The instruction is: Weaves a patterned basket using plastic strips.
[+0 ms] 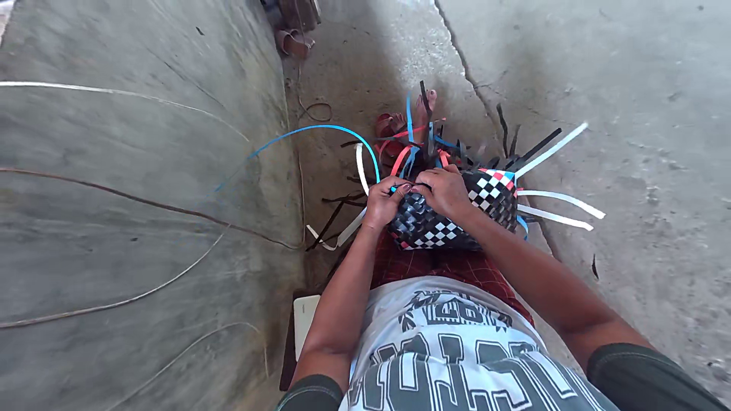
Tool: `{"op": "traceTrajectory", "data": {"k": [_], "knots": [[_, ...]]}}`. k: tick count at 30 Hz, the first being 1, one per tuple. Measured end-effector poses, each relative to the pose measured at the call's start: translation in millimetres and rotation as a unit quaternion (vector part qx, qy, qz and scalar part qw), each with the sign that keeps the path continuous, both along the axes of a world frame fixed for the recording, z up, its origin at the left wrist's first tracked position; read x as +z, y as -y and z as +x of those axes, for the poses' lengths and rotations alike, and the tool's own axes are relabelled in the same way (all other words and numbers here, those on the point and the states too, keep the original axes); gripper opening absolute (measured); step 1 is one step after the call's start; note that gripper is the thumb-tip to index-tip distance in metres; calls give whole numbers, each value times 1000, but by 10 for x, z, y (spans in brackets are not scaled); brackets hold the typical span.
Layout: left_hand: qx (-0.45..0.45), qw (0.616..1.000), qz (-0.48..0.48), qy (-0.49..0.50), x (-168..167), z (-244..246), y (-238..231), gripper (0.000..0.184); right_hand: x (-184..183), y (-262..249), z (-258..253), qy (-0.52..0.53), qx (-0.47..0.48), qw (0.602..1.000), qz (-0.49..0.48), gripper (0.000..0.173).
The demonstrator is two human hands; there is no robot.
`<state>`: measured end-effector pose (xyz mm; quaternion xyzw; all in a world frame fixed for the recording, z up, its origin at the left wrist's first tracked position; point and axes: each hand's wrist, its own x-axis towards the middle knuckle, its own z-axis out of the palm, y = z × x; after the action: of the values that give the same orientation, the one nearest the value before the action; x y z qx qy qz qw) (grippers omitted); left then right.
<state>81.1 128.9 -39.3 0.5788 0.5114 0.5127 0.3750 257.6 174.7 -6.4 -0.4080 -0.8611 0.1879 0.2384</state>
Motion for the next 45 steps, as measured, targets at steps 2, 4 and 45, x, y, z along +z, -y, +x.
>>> {"op": "traceTrajectory", "data": {"k": [2,4,45], "knots": [[-7,999,-35,1,17,-10,23,14,113,4,-21,61,2,997,-52,20],[-20,995,-98,3,16,-41,77,31,211,5,-81,134,2,986,-104,31],[-245,887,105,-376,746,1111,-250,21,-181,309,1480,-364,-44,898,-243,20]]}}
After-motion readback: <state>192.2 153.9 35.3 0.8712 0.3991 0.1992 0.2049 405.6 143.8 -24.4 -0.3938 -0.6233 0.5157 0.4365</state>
